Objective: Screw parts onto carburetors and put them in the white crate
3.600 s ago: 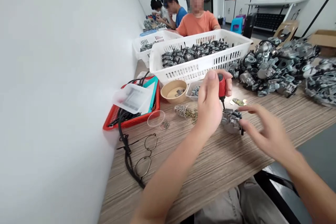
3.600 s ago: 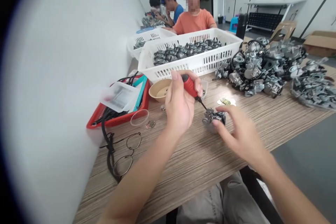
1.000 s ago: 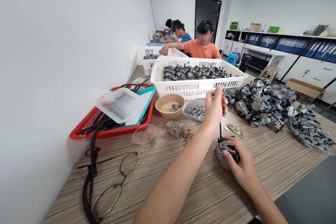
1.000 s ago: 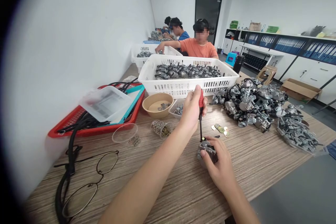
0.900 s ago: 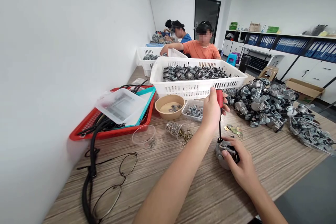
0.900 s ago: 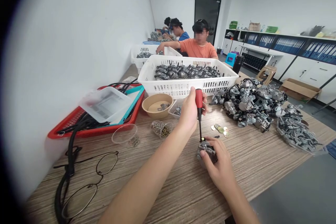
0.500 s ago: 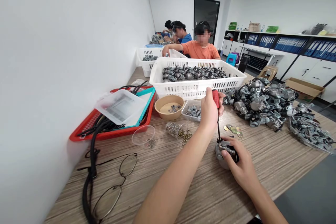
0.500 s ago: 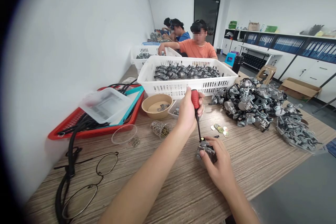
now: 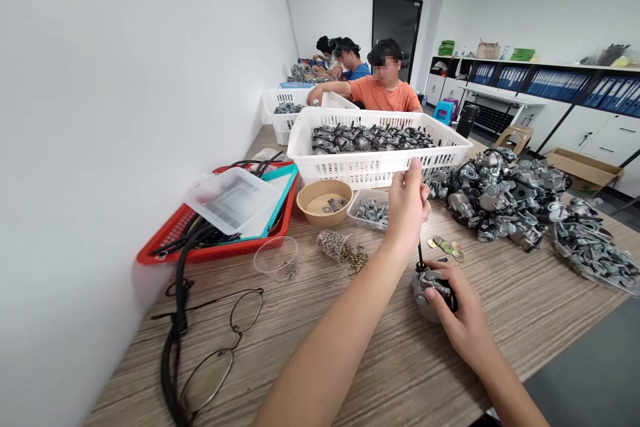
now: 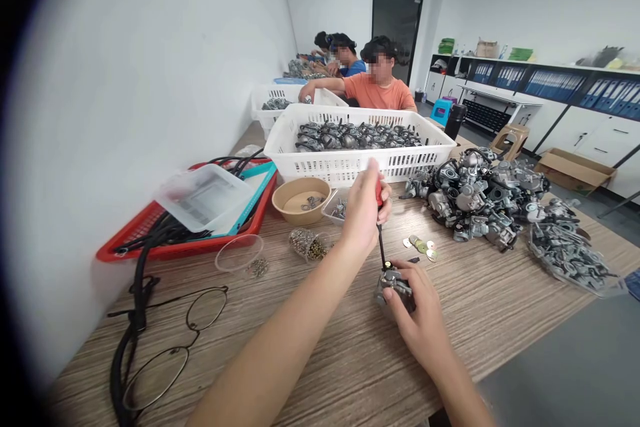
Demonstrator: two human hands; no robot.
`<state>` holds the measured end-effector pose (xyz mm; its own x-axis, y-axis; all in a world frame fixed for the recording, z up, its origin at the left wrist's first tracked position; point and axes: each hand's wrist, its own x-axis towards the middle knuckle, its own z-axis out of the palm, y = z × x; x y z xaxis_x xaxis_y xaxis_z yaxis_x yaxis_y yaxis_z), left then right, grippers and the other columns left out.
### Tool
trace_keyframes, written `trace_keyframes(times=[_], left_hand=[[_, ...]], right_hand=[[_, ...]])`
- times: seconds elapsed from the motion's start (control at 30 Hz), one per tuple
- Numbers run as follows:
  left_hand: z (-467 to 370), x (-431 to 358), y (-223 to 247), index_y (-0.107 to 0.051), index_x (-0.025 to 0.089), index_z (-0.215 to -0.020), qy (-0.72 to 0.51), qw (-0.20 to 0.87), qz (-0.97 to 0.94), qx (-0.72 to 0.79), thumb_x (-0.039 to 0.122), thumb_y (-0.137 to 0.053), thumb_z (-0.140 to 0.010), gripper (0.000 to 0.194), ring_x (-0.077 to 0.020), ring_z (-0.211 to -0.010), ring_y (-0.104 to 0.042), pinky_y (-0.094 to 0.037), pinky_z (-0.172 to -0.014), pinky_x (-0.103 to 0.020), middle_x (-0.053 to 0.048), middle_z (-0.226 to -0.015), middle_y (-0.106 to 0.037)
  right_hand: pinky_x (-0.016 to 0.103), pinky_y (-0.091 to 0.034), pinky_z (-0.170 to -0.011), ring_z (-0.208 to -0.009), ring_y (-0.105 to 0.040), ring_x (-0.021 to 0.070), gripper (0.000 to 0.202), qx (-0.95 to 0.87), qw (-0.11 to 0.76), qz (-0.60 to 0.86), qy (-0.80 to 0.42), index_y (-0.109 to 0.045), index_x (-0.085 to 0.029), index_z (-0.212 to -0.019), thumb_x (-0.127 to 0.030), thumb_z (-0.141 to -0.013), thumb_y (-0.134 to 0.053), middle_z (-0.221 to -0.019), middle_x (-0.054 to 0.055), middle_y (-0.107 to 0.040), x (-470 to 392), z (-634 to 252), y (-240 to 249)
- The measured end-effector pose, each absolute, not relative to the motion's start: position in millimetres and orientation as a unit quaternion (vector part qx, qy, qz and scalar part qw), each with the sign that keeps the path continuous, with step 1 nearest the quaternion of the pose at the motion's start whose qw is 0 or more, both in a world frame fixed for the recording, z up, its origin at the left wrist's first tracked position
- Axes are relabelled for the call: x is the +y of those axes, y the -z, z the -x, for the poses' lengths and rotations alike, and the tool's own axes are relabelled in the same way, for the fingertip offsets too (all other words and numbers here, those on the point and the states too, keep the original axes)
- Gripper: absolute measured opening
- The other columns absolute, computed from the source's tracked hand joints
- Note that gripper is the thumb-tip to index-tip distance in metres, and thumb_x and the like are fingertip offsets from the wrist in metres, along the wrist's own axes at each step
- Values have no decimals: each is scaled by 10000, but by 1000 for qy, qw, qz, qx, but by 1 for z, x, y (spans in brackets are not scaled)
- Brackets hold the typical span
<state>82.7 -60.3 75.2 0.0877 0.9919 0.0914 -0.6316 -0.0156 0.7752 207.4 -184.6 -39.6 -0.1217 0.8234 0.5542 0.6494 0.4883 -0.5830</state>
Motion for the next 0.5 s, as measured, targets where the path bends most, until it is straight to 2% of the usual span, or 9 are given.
trace_keyframes(times=[0.07,0.17,0.27,0.33,0.5], left_hand=[[-86,-64,-77,-474,225,-776,-614,653,-364,254,606,-712,-967,489,-25,-364,-365,-216,-363,-211,89,-625,-467],[-92,-76,-81,-531,211,-765,-579,673,-395,238,559,-642,-1012,442,-37,-361,-362,-220,-356,-218,74,-596,-457],[-96,-97,-87,-490,246,-850,-553,692,-414,211,512,-633,-1014,343,-52,-371,-309,-237,-372,-202,99,-554,-436],[-93,-113,-89,-451,270,-887,-547,692,-431,188,477,-668,-997,320,-63,-388,-329,-256,-389,-194,108,-551,-456],[-70,-141,-85,-569,266,-906,-581,662,-455,131,548,-670,-982,309,-90,-427,-434,-342,-411,-222,72,-580,-534]], right_hand=[[384,-609,-952,-1189,-745,263,142,-748,427,496,-114,-671,-265,-1126,-361,-1091,-572,-1325,109,-752,-192,-211,42],[412,-601,-1006,-1278,-702,281,139,-757,420,488,-111,-647,-275,-1182,-356,-1081,-596,-1407,126,-696,-207,-216,46],[441,-598,-1010,-1274,-684,302,176,-769,413,481,-88,-630,-278,-1221,-350,-1061,-628,-1432,147,-655,-220,-216,49],[455,-596,-1006,-1256,-677,311,187,-776,401,480,-82,-629,-279,-1223,-353,-1052,-642,-1424,150,-643,-223,-214,48],[440,-589,-983,-1239,-655,303,188,-788,394,468,-74,-630,-282,-1197,-389,-1044,-661,-1384,128,-648,-219,-207,40]])
